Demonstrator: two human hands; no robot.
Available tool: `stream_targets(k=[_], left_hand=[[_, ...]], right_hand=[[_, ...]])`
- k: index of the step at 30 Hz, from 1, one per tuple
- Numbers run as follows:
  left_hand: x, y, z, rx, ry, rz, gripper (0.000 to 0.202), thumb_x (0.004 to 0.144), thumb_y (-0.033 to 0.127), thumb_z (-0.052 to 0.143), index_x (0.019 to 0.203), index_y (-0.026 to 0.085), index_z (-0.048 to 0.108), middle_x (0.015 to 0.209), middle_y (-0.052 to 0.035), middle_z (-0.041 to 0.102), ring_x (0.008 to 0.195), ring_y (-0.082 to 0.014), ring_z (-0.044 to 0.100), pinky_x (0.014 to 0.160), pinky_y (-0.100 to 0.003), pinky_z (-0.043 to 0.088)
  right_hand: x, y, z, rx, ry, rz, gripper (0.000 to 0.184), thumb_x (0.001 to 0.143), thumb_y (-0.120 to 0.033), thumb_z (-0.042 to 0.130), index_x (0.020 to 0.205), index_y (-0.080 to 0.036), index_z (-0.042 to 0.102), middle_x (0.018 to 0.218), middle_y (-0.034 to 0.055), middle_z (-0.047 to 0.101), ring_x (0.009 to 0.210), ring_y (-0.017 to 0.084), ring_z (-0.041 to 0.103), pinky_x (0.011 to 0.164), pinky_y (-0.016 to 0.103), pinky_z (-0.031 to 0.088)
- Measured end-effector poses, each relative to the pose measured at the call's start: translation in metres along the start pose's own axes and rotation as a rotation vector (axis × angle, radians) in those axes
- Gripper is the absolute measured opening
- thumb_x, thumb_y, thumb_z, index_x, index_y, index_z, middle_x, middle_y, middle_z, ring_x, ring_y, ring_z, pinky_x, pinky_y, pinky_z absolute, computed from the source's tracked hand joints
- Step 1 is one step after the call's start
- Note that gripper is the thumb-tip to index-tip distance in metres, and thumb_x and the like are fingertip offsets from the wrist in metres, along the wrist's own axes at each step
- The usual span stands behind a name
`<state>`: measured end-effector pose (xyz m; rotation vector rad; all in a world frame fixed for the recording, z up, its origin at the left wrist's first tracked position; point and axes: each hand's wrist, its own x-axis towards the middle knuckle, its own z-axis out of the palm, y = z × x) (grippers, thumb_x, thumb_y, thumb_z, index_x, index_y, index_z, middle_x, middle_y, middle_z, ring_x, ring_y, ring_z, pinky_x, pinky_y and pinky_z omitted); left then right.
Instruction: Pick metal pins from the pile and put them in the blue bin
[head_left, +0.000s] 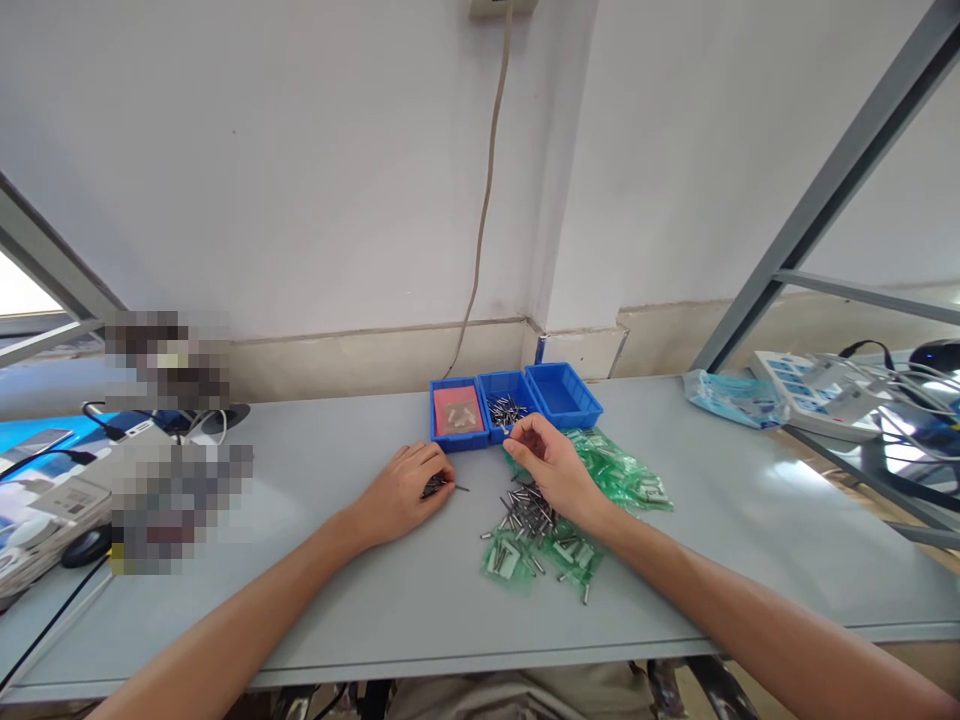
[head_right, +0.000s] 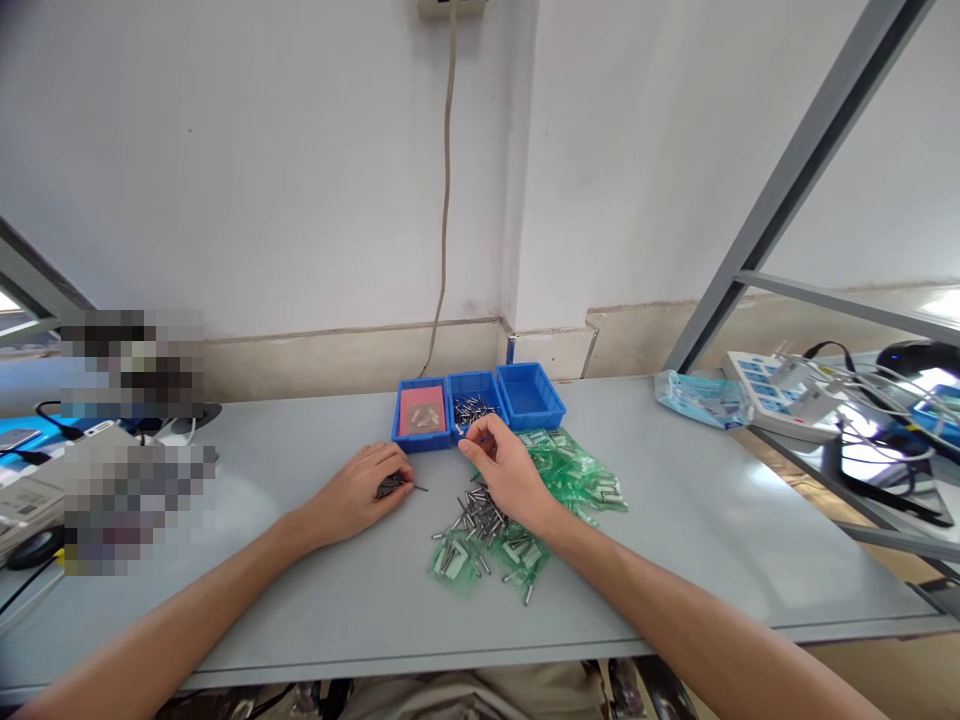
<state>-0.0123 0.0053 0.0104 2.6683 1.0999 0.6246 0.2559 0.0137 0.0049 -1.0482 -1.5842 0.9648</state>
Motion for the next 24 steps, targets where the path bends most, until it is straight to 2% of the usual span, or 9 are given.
stream_targets(k=[6, 10, 17, 24], left_hand=[[-0.0002, 0.0007, -0.0005, 0.005, -0.005, -0.006, 0.007, 0.103, 0.022, 0.054, 0.099, 0.022, 0.061, 0.103, -0.0037, 0.065, 0.092, -0.0210, 0.058, 0.087, -0.036, 0.043], [0.0001, 0.0002, 0.0000, -0.001, -0.003, 0.000, 0.009, 0.103, 0.023, 0.053, 0.100, 0.022, 0.061, 0.103, -0.0038, 0.065, 0.093, -0.0209, 0.058, 0.087, -0.036, 0.044], [0.0001, -0.0006, 0.0004, 0.003, -0.013, 0.001, 0.010, 0.105, 0.025, 0.052, 0.100, 0.021, 0.060, 0.103, -0.0042, 0.065, 0.093, -0.0212, 0.058, 0.087, -0.037, 0.044], [0.0006, -0.0013, 0.0011, 0.022, -0.021, 0.000, 0.008, 0.104, 0.025, 0.053, 0.101, 0.022, 0.060, 0.104, -0.0040, 0.064, 0.093, -0.0214, 0.058, 0.088, -0.036, 0.044]], right_hand=[[0.0010, 0.0002, 0.0003, 0.055, -0.014, 0.028, 0.018, 0.097, -0.042, 0.063, 0.095, -0.025, 0.058, 0.084, -0.0012, 0.055, 0.073, 0.017, 0.051, 0.067, 0.031, 0.046], [0.0015, -0.0014, 0.0003, 0.122, -0.008, 0.068, 0.022, 0.098, -0.045, 0.060, 0.098, -0.024, 0.059, 0.089, 0.0003, 0.059, 0.071, 0.015, 0.055, 0.069, 0.032, 0.049], [0.0031, 0.0043, 0.0008, 0.143, -0.015, 0.058, 0.026, 0.099, -0.049, 0.058, 0.102, -0.023, 0.060, 0.091, 0.0014, 0.061, 0.070, 0.015, 0.056, 0.067, 0.031, 0.049], [0.0033, 0.0009, -0.0014, 0.085, -0.033, 0.059, 0.021, 0.096, -0.043, 0.065, 0.097, -0.025, 0.053, 0.085, -0.0026, 0.053, 0.070, 0.016, 0.053, 0.063, 0.030, 0.043]])
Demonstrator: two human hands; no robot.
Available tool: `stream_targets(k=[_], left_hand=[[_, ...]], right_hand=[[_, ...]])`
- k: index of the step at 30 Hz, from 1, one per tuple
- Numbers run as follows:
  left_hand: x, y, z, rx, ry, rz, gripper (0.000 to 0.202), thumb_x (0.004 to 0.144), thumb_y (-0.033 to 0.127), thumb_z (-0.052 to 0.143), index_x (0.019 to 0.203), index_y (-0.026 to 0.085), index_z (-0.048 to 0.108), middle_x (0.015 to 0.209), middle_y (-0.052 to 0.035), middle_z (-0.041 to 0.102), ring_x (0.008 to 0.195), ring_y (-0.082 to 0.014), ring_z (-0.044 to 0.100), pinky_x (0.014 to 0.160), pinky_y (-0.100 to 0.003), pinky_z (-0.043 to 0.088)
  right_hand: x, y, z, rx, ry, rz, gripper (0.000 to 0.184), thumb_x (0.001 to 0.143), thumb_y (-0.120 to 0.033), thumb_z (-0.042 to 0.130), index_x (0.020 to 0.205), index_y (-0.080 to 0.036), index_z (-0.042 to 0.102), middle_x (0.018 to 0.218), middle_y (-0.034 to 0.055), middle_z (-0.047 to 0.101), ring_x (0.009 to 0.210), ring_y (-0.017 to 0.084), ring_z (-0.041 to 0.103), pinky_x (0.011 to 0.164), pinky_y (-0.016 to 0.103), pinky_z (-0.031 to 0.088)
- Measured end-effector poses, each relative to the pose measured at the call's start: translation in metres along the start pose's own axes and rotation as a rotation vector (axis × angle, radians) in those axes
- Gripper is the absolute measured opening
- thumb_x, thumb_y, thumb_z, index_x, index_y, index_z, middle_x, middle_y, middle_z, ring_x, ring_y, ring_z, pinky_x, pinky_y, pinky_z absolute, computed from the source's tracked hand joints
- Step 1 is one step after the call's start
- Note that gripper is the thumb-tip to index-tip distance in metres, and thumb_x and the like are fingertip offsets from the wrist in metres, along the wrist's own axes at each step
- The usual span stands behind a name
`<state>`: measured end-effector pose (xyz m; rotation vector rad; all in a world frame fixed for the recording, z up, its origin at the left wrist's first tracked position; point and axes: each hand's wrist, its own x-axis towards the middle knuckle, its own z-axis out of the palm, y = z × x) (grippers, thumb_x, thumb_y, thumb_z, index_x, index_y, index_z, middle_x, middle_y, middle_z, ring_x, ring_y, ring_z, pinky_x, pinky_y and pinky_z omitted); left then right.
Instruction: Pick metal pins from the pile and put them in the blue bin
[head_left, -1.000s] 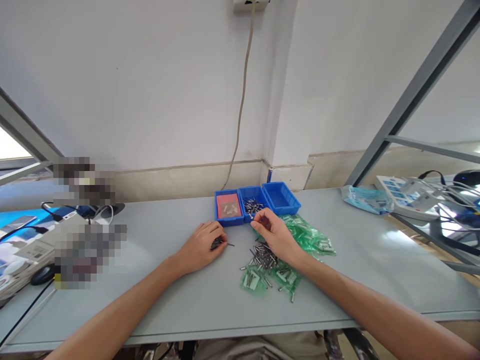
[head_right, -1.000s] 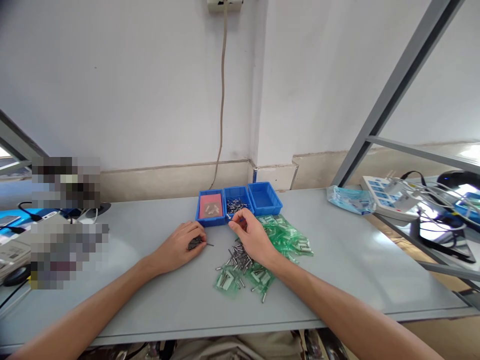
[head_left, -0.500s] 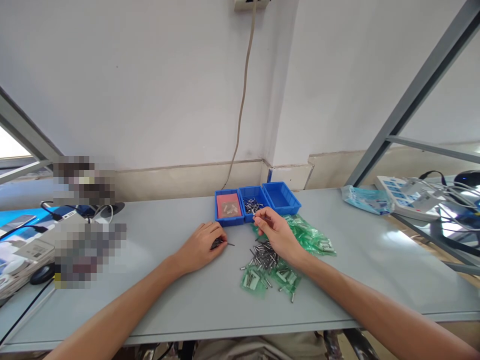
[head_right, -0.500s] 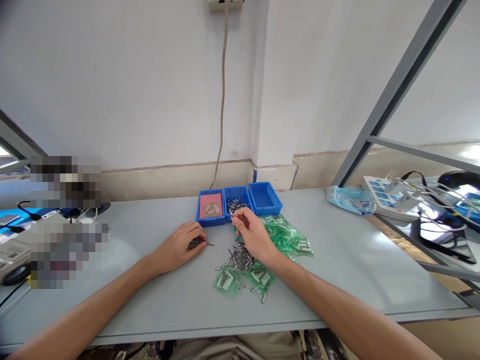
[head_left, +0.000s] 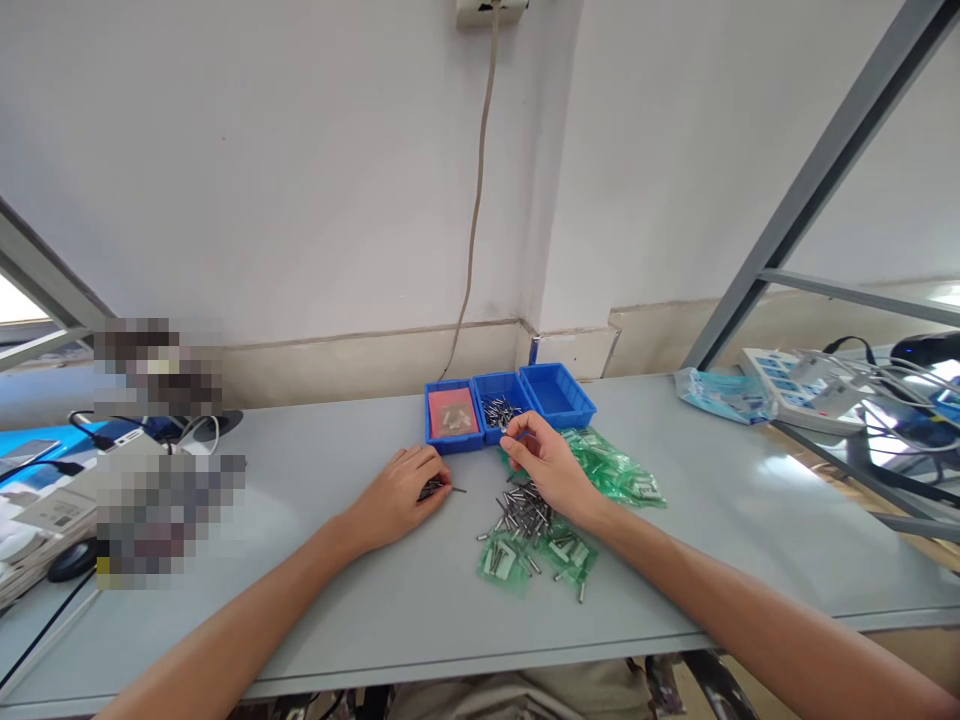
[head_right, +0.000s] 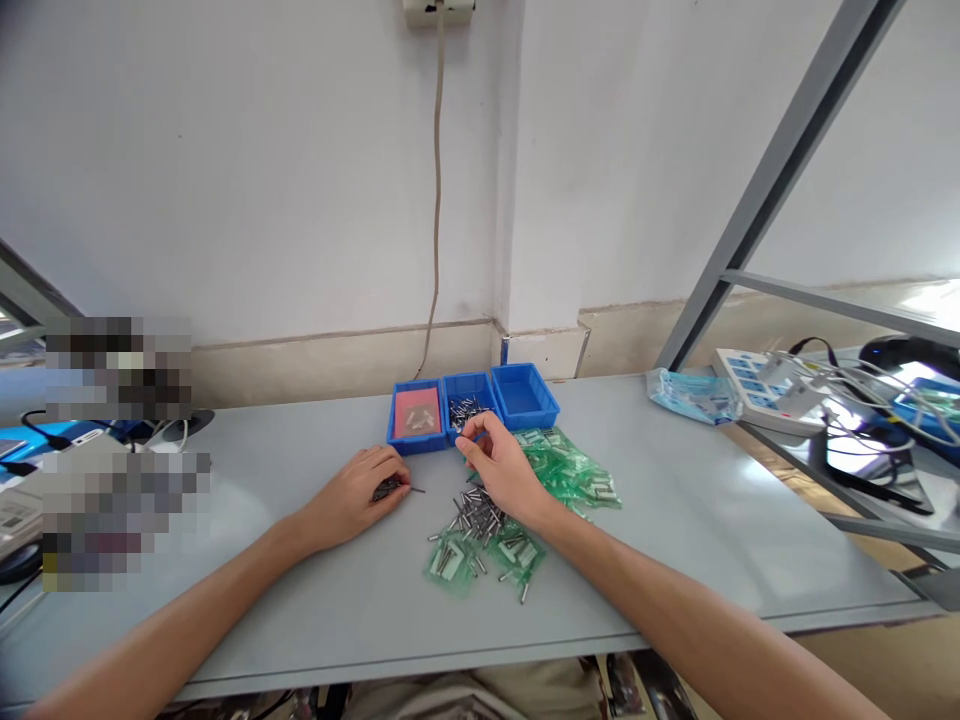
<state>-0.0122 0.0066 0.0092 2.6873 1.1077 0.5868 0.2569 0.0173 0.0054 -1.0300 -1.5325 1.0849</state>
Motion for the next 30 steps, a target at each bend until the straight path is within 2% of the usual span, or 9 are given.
stream_targets(k=[12, 19, 26, 30], left_hand=[[0.0016, 0.0015, 0.0003, -0.042, -0.006, -0.023, 0.011, 0.105, 0.028, 0.052, 0.100, 0.022, 0.060, 0.101, -0.0042, 0.064, 0.093, -0.0220, 0.058, 0.087, -0.037, 0.046], [0.0003, 0.0003, 0.0011, -0.060, 0.016, -0.010, 0.009, 0.105, 0.025, 0.050, 0.102, 0.022, 0.058, 0.101, -0.0042, 0.064, 0.092, -0.0218, 0.059, 0.086, -0.037, 0.048], [-0.0002, -0.0003, 0.0008, -0.087, 0.025, -0.019, 0.008, 0.102, 0.020, 0.049, 0.105, 0.023, 0.056, 0.101, -0.0039, 0.064, 0.093, -0.0211, 0.060, 0.086, -0.036, 0.049], [0.0000, -0.0008, 0.0003, -0.084, 0.022, -0.014, 0.009, 0.102, 0.022, 0.048, 0.105, 0.022, 0.057, 0.102, -0.0050, 0.065, 0.092, -0.0213, 0.061, 0.085, -0.036, 0.051]], right_hand=[[-0.0039, -0.0041, 0.0032, -0.051, 0.008, -0.041, 0.023, 0.096, -0.044, 0.065, 0.093, -0.026, 0.051, 0.081, -0.0020, 0.051, 0.070, 0.017, 0.047, 0.063, 0.031, 0.042], [-0.0028, -0.0058, 0.0010, -0.046, 0.022, -0.028, 0.029, 0.094, -0.047, 0.067, 0.088, -0.025, 0.049, 0.077, -0.0027, 0.049, 0.068, 0.017, 0.047, 0.062, 0.031, 0.040], [-0.0042, -0.0068, 0.0026, -0.040, 0.022, -0.041, 0.031, 0.094, -0.047, 0.068, 0.086, -0.025, 0.048, 0.077, -0.0031, 0.045, 0.067, 0.017, 0.042, 0.060, 0.030, 0.035], [-0.0052, -0.0078, 0.0027, -0.064, 0.026, -0.040, 0.033, 0.093, -0.050, 0.069, 0.084, -0.025, 0.048, 0.076, -0.0031, 0.047, 0.067, 0.017, 0.043, 0.061, 0.030, 0.037]])
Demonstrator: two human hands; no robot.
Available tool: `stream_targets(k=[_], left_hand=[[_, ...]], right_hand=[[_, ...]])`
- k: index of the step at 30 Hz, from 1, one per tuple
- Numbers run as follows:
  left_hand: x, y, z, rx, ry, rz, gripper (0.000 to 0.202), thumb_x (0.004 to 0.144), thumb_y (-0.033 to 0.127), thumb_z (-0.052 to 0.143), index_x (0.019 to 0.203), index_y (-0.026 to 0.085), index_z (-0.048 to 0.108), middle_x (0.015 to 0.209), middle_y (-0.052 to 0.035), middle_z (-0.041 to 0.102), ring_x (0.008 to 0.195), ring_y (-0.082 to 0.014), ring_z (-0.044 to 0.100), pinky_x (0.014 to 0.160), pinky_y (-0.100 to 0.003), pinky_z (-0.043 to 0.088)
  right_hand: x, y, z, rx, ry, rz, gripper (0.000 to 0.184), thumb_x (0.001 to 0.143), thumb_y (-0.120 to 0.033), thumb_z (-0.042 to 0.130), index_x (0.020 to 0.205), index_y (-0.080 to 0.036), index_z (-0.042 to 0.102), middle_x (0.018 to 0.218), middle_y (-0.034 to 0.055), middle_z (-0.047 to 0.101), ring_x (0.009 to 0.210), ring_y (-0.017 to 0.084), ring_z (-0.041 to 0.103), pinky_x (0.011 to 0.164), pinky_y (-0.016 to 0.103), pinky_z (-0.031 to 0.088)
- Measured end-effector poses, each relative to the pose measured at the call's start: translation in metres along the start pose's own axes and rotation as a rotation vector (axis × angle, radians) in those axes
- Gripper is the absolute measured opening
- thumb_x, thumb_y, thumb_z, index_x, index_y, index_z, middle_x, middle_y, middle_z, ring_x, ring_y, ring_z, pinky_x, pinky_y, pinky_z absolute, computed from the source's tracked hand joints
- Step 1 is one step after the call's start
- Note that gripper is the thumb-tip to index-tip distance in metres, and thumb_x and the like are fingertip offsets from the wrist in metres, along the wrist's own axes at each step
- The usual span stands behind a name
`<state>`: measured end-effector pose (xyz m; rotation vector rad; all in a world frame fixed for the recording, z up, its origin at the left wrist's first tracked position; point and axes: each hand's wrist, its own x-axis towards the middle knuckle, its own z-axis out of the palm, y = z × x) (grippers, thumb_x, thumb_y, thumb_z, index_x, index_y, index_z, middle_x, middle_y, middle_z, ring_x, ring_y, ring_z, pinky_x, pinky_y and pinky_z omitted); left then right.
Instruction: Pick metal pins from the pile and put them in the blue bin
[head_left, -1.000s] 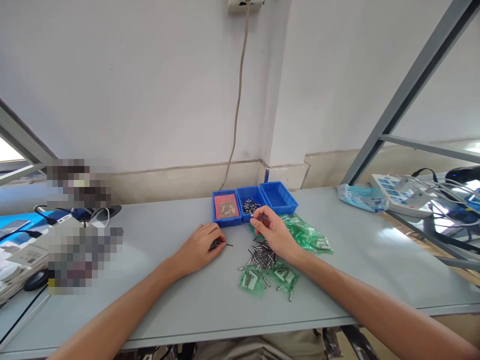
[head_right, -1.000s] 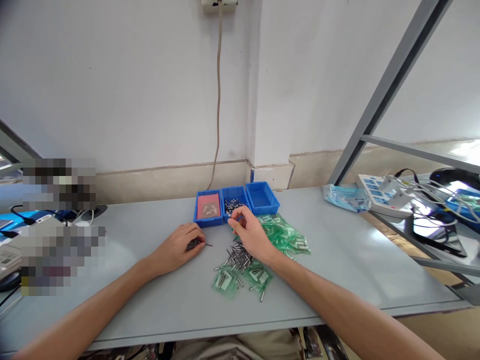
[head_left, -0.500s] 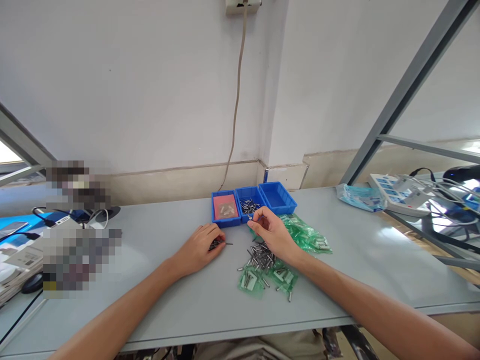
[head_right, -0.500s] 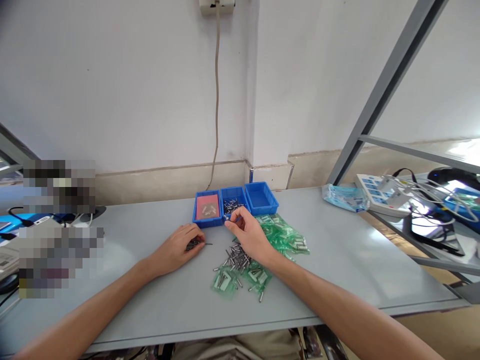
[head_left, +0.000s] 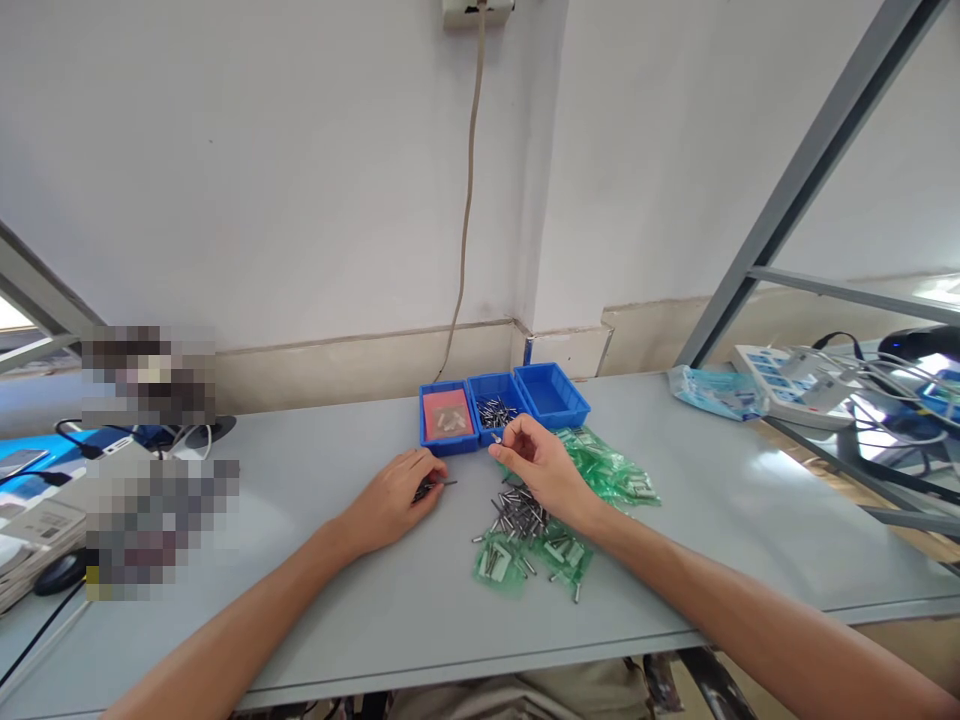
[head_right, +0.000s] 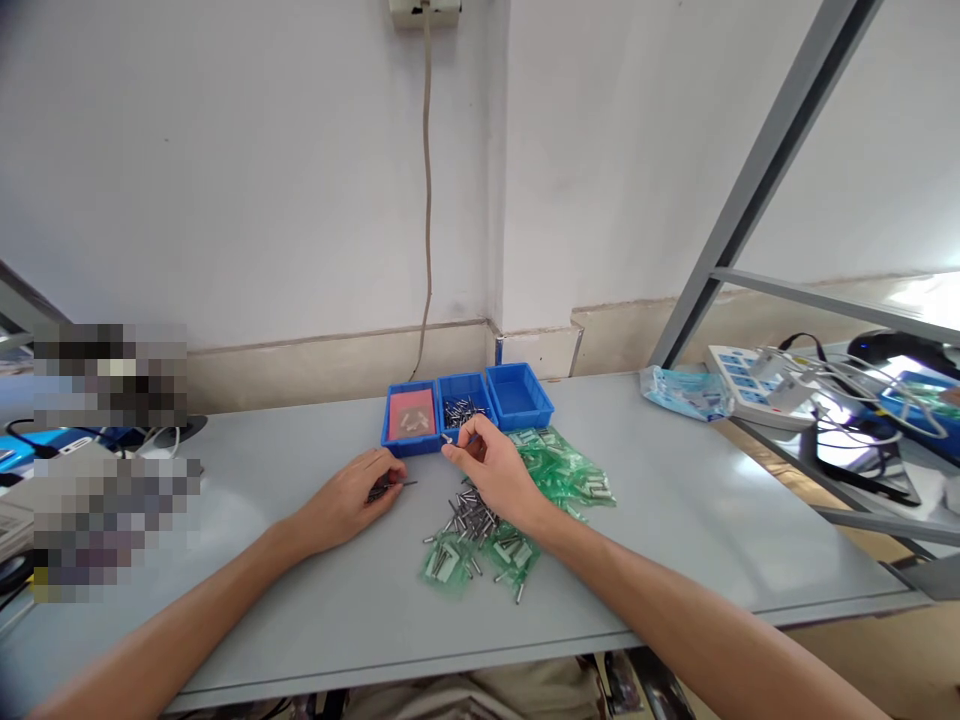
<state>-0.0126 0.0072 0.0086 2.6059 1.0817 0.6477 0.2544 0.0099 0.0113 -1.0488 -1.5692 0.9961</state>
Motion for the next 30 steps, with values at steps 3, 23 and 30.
stream_targets(k=[3, 23, 30], left_hand=[[-0.0002, -0.0003, 0.0001, -0.011, 0.003, -0.006, 0.010, 0.102, 0.023, 0.047, 0.106, 0.023, 0.057, 0.103, -0.0052, 0.065, 0.093, -0.0214, 0.062, 0.085, -0.036, 0.052], [-0.0013, -0.0001, -0.0011, -0.021, -0.020, -0.006, 0.007, 0.103, 0.023, 0.049, 0.108, 0.023, 0.055, 0.104, -0.0043, 0.063, 0.095, -0.0209, 0.061, 0.086, -0.035, 0.051], [-0.0013, -0.0006, -0.0011, -0.030, -0.031, -0.023, 0.007, 0.104, 0.023, 0.051, 0.109, 0.023, 0.056, 0.105, -0.0032, 0.062, 0.096, -0.0198, 0.061, 0.087, -0.034, 0.050]], right_hand=[[-0.0007, -0.0007, -0.0001, -0.003, -0.003, -0.004, 0.033, 0.092, -0.050, 0.070, 0.086, -0.025, 0.050, 0.078, -0.0026, 0.050, 0.068, 0.017, 0.045, 0.063, 0.030, 0.039], [0.0003, 0.0015, -0.0006, -0.025, -0.017, -0.006, 0.022, 0.101, -0.042, 0.055, 0.103, -0.024, 0.069, 0.094, 0.0034, 0.066, 0.080, 0.019, 0.057, 0.071, 0.033, 0.047], [0.0008, 0.0032, -0.0005, 0.014, -0.014, 0.019, 0.023, 0.100, -0.042, 0.057, 0.105, -0.023, 0.069, 0.092, 0.0031, 0.064, 0.078, 0.018, 0.055, 0.070, 0.032, 0.047]])
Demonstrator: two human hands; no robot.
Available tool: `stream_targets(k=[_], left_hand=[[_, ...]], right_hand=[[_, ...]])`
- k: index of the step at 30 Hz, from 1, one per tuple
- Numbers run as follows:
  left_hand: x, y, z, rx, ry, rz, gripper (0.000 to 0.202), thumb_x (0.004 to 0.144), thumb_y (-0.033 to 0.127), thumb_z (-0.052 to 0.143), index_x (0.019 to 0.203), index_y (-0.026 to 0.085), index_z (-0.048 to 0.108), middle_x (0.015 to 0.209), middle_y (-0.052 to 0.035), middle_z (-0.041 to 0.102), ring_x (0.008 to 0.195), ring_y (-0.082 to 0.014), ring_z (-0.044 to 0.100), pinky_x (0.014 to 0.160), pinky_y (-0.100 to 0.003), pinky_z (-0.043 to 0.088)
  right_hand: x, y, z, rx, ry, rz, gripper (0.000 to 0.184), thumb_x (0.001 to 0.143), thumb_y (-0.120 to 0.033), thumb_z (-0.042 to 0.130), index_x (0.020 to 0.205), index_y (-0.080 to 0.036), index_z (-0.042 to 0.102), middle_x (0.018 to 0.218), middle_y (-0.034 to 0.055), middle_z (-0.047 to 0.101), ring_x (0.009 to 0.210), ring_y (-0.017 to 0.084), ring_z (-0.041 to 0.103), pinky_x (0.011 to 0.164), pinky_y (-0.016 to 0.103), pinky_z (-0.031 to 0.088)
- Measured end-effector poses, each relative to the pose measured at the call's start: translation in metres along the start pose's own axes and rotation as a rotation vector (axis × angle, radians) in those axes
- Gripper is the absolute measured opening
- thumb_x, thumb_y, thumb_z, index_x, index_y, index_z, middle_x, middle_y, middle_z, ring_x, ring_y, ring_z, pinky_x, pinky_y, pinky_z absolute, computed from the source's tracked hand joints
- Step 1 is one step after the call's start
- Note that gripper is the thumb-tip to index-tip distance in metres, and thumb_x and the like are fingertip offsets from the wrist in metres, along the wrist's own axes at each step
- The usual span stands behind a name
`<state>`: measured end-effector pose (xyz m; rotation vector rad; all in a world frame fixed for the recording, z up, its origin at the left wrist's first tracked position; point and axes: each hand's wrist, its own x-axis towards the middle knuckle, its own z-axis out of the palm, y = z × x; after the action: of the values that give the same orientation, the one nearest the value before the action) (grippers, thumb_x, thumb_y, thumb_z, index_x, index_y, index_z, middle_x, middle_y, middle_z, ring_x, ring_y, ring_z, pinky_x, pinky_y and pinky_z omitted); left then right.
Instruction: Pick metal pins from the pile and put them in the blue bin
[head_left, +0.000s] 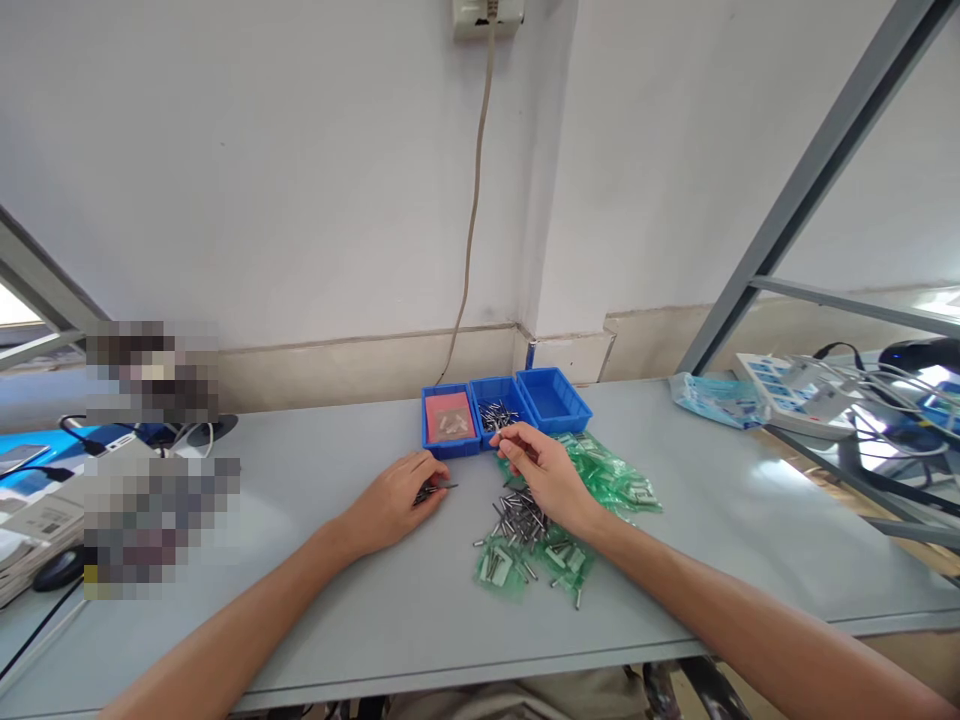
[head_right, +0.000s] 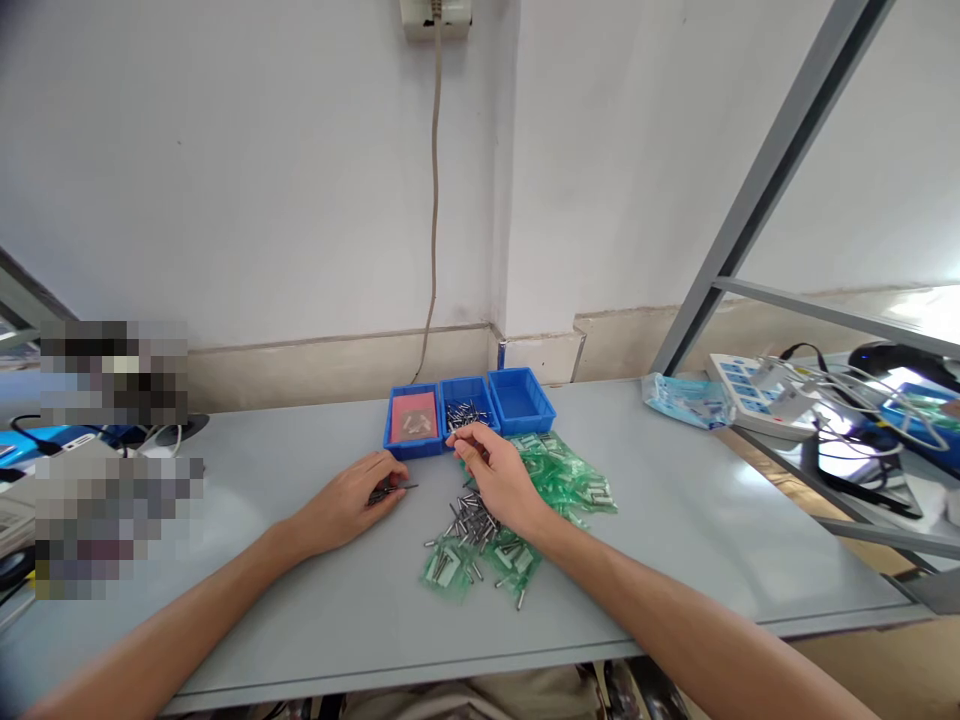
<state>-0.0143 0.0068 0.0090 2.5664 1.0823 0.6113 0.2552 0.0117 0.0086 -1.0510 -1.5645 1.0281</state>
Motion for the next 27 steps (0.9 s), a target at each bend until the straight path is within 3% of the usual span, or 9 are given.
stream_targets(k=[16, 27], left_hand=[[0.000, -0.002, 0.001, 0.013, -0.003, 0.016, 0.009, 0.104, 0.024, 0.052, 0.109, 0.022, 0.059, 0.105, -0.0044, 0.063, 0.096, -0.0207, 0.060, 0.087, -0.034, 0.050], [0.000, -0.004, 0.002, 0.025, -0.012, 0.019, 0.011, 0.105, 0.025, 0.052, 0.111, 0.023, 0.061, 0.107, -0.0046, 0.063, 0.097, -0.0210, 0.061, 0.088, -0.035, 0.051]], right_hand=[[0.002, 0.004, 0.002, 0.036, -0.009, -0.012, 0.021, 0.100, -0.042, 0.057, 0.101, -0.023, 0.067, 0.090, 0.0025, 0.063, 0.076, 0.017, 0.053, 0.069, 0.031, 0.047], [0.000, -0.012, 0.000, 0.154, -0.039, 0.085, 0.026, 0.094, -0.048, 0.067, 0.095, -0.022, 0.069, 0.089, 0.0019, 0.064, 0.071, 0.015, 0.052, 0.067, 0.031, 0.045]])
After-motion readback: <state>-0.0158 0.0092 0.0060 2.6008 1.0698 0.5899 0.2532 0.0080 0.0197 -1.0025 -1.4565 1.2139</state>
